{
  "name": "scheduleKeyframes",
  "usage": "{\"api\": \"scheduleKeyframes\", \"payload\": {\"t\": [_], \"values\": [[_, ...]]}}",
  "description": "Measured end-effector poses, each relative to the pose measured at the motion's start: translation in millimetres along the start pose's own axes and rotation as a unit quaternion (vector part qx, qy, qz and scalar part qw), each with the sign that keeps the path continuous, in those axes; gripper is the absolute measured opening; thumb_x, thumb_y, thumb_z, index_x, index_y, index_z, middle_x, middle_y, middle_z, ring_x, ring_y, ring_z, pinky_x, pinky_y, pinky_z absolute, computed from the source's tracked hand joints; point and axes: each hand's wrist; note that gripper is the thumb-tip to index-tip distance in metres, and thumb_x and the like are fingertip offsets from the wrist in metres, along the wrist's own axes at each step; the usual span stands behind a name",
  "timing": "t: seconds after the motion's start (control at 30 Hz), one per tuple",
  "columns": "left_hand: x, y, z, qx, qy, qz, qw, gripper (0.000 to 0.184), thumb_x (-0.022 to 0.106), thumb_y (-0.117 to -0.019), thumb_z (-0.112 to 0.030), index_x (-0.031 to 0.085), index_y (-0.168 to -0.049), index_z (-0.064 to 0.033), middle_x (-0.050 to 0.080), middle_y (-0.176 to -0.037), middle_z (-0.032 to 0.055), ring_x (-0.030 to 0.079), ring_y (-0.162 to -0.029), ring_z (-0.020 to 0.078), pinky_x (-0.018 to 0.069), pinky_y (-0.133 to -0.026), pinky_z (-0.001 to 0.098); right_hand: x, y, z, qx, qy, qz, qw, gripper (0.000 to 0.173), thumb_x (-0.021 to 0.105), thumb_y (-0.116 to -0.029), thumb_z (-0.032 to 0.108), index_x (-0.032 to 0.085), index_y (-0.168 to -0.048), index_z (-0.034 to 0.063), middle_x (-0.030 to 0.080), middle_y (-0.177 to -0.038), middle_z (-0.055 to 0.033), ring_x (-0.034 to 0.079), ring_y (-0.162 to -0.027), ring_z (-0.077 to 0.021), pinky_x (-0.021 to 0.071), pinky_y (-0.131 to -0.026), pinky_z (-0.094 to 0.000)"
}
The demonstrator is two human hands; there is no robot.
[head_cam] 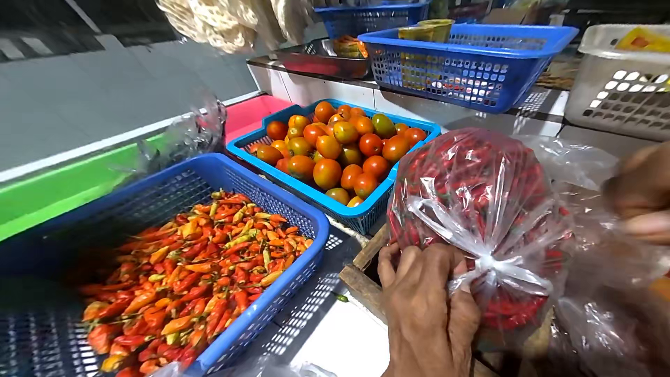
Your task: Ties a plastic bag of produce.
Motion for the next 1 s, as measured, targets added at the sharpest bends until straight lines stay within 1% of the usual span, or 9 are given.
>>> {"api": "scheduleKeyframes", "payload": {"t": [0.07, 0.17, 0.27, 0.4, 0.5, 0.63, 0.77, 0.9, 1.0], "values": [[0, 0, 0, -0.01, 0.015, 0.001, 1.0, 0.028, 0.04, -0.1049, -0.029, 0.061, -0.093, -0.0155, 0.06, -0.078, -0.0065, 0.059, -0.082, 0.0052, 0.0396, -0.1, 0.0432, 23, -9, 10, -0.004, 0.093, 0.058, 0.994, 0.015, 0.06, -0.0882, 0.017, 0.064, -0.074, 0.019, 0.059, -0.069, 0.0136, 0.056, -0.063, 0.0047, 0.0451, -0.053, -0.0137], [-1, 0, -2, -0.017, 0.022, 0.0, 1.0, 0.025, 0.041, -0.1045, -0.028, 0.06, -0.094, -0.0154, 0.059, -0.078, -0.0069, 0.058, -0.082, 0.0042, 0.0392, -0.101, 0.042, 33, -11, 17, -0.013, 0.163, 0.144, 0.976, 0.017, 0.054, -0.089, 0.024, 0.069, -0.083, 0.021, 0.059, -0.073, 0.0155, 0.056, -0.066, 0.0063, 0.0452, -0.054, -0.0135], [-2, 0, -1, -0.019, 0.028, 0.001, 0.999, 0.024, 0.041, -0.1049, -0.028, 0.06, -0.094, -0.0164, 0.06, -0.079, -0.0075, 0.058, -0.084, 0.0039, 0.0392, -0.101, 0.043, 29, -10, 20, -0.013, 0.188, 0.155, 0.97, 0.018, 0.053, -0.0901, 0.028, 0.068, -0.085, 0.02, 0.057, -0.071, 0.0147, 0.054, -0.064, 0.005, 0.0419, -0.052, -0.0156], [-2, 0, -1, -0.02, 0.034, 0.006, 0.999, 0.023, 0.044, -0.1041, -0.026, 0.062, -0.094, -0.0159, 0.06, -0.078, -0.0079, 0.058, -0.082, 0.0041, 0.0393, -0.1, 0.0439, 33, -7, 30, -0.01, 0.255, 0.209, 0.944, 0.019, 0.056, -0.0884, 0.029, 0.068, -0.091, 0.0138, 0.058, -0.072, 0.0039, 0.059, -0.06, -0.0118, 0.0447, -0.046, -0.0321], [-2, 0, -1, -0.018, 0.029, 0.006, 0.999, 0.023, 0.043, -0.1042, -0.026, 0.061, -0.094, -0.016, 0.06, -0.078, -0.0084, 0.058, -0.082, 0.004, 0.0391, -0.101, 0.0439, 39, -3, 31, -0.03, 0.306, 0.226, 0.924, 0.024, 0.052, -0.0922, 0.033, 0.065, -0.092, 0.0134, 0.057, -0.074, 0.0008, 0.059, -0.057, -0.0167, 0.0408, -0.041, -0.0351], [-3, 0, -1, -0.013, 0.027, 0.014, 0.999, 0.024, 0.043, -0.104, -0.029, 0.062, -0.095, -0.0171, 0.059, -0.079, -0.0092, 0.058, -0.084, 0.0034, 0.0377, -0.104, 0.0454, 50, 6, 28, -0.056, 0.346, 0.169, 0.921, 0.029, 0.045, -0.0947, 0.036, 0.059, -0.082, 0.0149, 0.051, -0.069, 0.0014, 0.053, -0.054, -0.0164, 0.0349, -0.04, -0.0339], [-4, -1, -2, 0.001, 0.014, 0.029, 0.999, 0.035, 0.042, -0.1044, -0.045, 0.064, -0.099, -0.0183, 0.061, -0.083, -0.0092, 0.057, -0.088, 0.0039, 0.0332, -0.105, 0.0477, 48, 2, 26, -0.059, 0.294, 0.165, 0.94, 0.019, 0.054, -0.0886, 0.029, 0.06, -0.078, 0.0157, 0.05, -0.064, 0.0047, 0.052, -0.051, -0.0112, 0.036, -0.04, -0.0299], [-3, -2, -4, 0.021, -0.016, 0.026, 0.999, 0.024, 0.047, -0.1043, -0.033, 0.066, -0.103, -0.0182, 0.063, -0.087, -0.0092, 0.058, -0.09, 0.0041, 0.0343, -0.104, 0.0481, 41, -2, 18, -0.05, 0.202, 0.169, 0.963, 0.012, 0.057, -0.085, 0.027, 0.061, -0.075, 0.0218, 0.051, -0.063, 0.0138, 0.051, -0.054, 0.0022, 0.0377, -0.043, -0.0196], [-2, -2, -4, 0.043, -0.037, 0.026, 0.998, 0.033, 0.046, -0.1046, -0.038, 0.069, -0.11, -0.0153, 0.065, -0.088, -0.0059, 0.059, -0.09, 0.006, 0.0321, -0.106, 0.0498, 38, -5, 13, -0.055, 0.154, 0.171, 0.972, 0.014, 0.057, -0.0847, 0.025, 0.063, -0.072, 0.0223, 0.052, -0.063, 0.0154, 0.051, -0.056, 0.0052, 0.0385, -0.045, -0.016]]}}
Point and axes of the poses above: each hand's wrist, its own y-axis away from the middle knuckle, its own x-axis out of the palm, z = x × y
